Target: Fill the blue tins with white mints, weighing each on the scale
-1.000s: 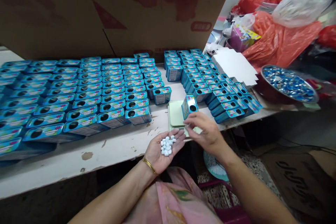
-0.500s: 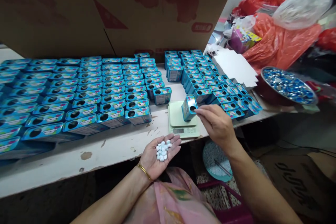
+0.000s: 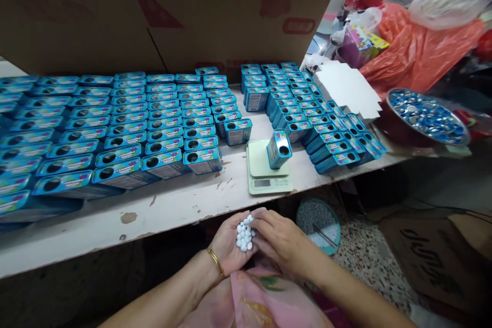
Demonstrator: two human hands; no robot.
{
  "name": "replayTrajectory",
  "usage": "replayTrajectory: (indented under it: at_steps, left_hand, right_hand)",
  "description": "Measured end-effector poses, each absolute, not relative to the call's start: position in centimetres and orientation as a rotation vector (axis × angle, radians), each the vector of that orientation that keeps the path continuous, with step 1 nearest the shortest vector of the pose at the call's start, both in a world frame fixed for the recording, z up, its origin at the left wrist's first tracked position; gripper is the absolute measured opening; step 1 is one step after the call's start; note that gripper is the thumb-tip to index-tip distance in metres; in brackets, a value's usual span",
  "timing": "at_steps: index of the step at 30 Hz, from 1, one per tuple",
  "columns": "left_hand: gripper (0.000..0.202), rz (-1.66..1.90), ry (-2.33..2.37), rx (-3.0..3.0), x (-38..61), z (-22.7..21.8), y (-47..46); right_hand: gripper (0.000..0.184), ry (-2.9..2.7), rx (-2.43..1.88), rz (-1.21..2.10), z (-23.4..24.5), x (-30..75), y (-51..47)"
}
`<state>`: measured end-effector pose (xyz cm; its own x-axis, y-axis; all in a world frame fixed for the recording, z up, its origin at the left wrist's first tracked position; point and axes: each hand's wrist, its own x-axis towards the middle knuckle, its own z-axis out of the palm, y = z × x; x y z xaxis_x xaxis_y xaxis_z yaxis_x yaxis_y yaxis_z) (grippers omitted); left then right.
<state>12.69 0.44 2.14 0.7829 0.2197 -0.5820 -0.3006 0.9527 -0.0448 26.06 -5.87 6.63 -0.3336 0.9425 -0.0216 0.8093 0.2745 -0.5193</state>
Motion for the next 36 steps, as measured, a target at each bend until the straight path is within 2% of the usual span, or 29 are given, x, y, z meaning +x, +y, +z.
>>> replayTrajectory:
  at_steps: [4, 8, 15, 21, 29, 36]
  left_hand:
    - [0.015, 0.314, 0.614, -0.134, 13.0, 2.3, 0.3]
    - [0.012, 0.364, 0.671, -0.152, 13.1, 2.5, 0.7]
    - [0.023, 0.392, 0.574, -0.211, 13.4, 3.1, 1.4]
    - [0.016, 0.469, 0.568, -0.154, 14.7, 3.7, 2.9]
    - [0.026, 0.476, 0.568, -0.059, 15.3, 5.1, 4.3]
    - [0.028, 0.474, 0.577, -0.079, 14.3, 4.1, 3.8]
  right_hand:
    - [0.016, -2.17, -1.696, 0.645, 6.2, 25.4, -5.6]
    - [0.025, -2.074, -1.747, 0.642, 5.4, 24.9, -5.2]
    - [0.025, -2.104, -1.58, 0.68, 4.9, 25.8, -4.1]
    - [0.026, -1.886, -1.432, 0.655, 6.1, 27.9, -2.6]
    - [0.023, -1.777, -1.525, 0.303, 10.3, 33.9, 1.7]
    - [0.022, -1.97, -1.627, 0.098, 10.2, 35.9, 4.0]
